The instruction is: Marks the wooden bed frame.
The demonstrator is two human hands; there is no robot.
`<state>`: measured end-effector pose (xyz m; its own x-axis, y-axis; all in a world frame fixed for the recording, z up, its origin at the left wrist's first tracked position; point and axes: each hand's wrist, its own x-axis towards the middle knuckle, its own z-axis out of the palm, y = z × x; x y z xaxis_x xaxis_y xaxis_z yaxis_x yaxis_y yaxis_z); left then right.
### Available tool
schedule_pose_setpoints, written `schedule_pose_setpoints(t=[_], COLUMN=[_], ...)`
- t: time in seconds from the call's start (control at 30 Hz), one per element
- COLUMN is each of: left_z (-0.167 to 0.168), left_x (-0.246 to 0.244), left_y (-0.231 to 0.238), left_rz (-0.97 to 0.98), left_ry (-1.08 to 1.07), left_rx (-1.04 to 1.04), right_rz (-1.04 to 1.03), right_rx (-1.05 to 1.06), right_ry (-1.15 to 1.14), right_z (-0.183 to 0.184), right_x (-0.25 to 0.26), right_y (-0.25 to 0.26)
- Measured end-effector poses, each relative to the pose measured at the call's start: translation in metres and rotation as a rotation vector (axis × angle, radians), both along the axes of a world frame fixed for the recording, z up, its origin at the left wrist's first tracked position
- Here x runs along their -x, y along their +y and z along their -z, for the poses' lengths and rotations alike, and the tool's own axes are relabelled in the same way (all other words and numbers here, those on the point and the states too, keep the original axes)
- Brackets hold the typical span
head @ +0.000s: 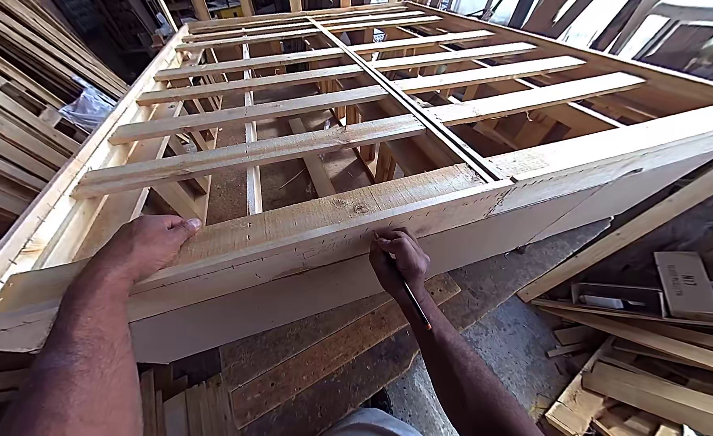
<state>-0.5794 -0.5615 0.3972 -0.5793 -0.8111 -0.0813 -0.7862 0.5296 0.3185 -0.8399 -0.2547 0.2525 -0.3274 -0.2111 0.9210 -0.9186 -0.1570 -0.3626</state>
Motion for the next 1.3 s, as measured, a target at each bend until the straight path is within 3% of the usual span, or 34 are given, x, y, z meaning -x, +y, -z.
schedule_pose_setpoints(t=[0.33, 0.63, 0.77, 1.3], left_z=[-0.002, -0.003, -0.004, 0.005], left_x=[0.001, 0.002, 0.003, -0.002], left_y=[0.0, 0.004, 0.005, -0.004], left_rz=[-0.005, -0.023, -0.028, -0.055], left_ry=[0.006, 0.004, 0.005, 0.063], left_rx=[-0.003, -0.005, -0.01, -0.009], right_rz=[-0.02, 0.042, 0.054, -0.07], right_rx=[-0.018, 0.024, -0.022, -0.013], right_ry=[-0.052, -0.08, -0.046, -0.028], right_z=[0.019, -0.002, 0.013, -0.002], right_x=[0.002, 0.014, 0.02, 0.027], right_y=[0.006, 0.013, 0.017, 0.023])
